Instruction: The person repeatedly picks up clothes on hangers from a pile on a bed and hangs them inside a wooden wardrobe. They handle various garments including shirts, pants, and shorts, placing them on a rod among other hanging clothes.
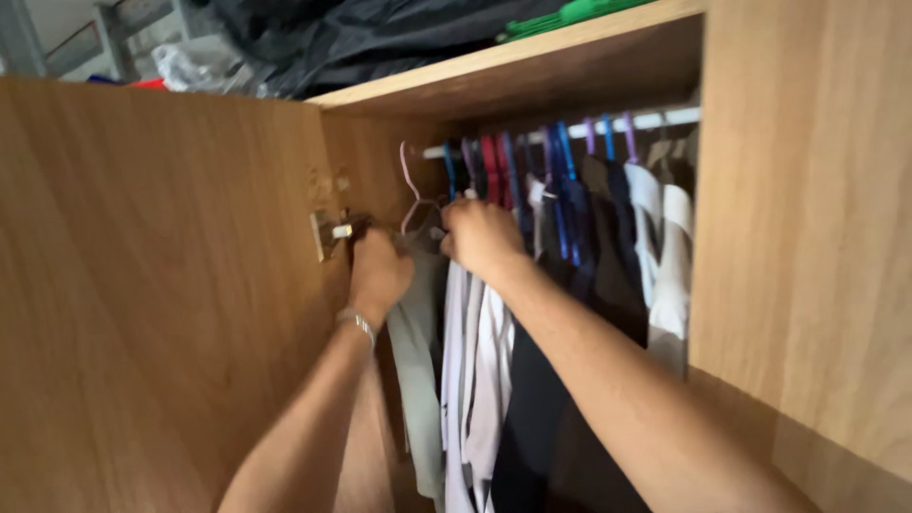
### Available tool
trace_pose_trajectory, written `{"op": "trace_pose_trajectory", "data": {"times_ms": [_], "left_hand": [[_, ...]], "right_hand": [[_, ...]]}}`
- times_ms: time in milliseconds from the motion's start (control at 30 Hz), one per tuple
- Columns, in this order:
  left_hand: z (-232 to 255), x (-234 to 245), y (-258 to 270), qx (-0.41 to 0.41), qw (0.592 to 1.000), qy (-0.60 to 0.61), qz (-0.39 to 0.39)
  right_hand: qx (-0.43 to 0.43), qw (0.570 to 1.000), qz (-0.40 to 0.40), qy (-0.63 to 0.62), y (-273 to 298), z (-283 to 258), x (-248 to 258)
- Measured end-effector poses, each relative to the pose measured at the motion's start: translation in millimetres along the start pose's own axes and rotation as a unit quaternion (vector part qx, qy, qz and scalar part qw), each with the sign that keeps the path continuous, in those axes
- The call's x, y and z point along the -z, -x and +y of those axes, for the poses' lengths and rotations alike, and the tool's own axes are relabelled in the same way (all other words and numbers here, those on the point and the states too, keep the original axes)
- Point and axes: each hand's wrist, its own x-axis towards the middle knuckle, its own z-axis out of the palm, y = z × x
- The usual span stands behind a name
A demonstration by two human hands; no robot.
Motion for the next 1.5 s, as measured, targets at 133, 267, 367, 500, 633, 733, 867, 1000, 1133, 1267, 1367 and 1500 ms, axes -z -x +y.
{"op": "trace_pose_trajectory", "data": {"times_ms": [133,267,367,500,633,733,867,1000,1133,1267,1367,1500], "left_hand": [[10.9,22.3,89.8,0.012,1.000,-0.025,0.005],[22.3,67.5,174.9,0.076,0.996,0.037,-0.031],[39.7,98.9,215.5,0.099,0.995,0.007,-0.011],[50.6,129.4,271.3,0.178,0.983,0.024,-0.029],[45.8,153.1,340.0,0.169,0.984,0.021,-0.059],[41.4,152.7,402.4,0.194,0.961,0.091,-0.173],[16.6,147.7,469.7,0.159,0.951,-0.014,-0.265],[-2.4,164.3,493.1,0.098,0.924,-0.105,-0.353],[20.0,171.2,481.7,0.149,0.894,-0.068,-0.416],[66.5,175.0,440.2,0.099,0.904,0.004,-0.415],[92.4,176.8,397.8,0.104,0.913,0.070,-0.388],[96.0,139.9,324.1,0.117,0.959,0.177,-0.189]], "right_hand": [[0.004,1.000,-0.007,0.016,0.9,-2.9,-5.5],[0.046,0.997,0.000,0.062,9.3,-22.4,1.2],[0.140,0.983,0.118,0.001,25.3,-45.9,16.8],[0.085,0.921,0.010,-0.381,57.6,-83.6,27.6],[0.142,0.757,-0.169,-0.615,109.4,-117.7,44.5],[0.196,0.611,-0.242,-0.728,159.4,-141.9,66.8],[0.180,0.704,-0.193,-0.659,218.7,-142.2,105.3],[0.228,0.762,-0.195,-0.574,240.7,-126.6,146.5],[0.242,0.827,-0.108,-0.496,241.8,-112.6,171.6],[0.176,0.864,-0.071,-0.467,239.1,-94.9,177.9],[0.133,0.894,-0.039,-0.426,242.9,-78.9,177.4],[0.106,0.921,0.025,-0.373,236.5,-62.3,175.3]]}}
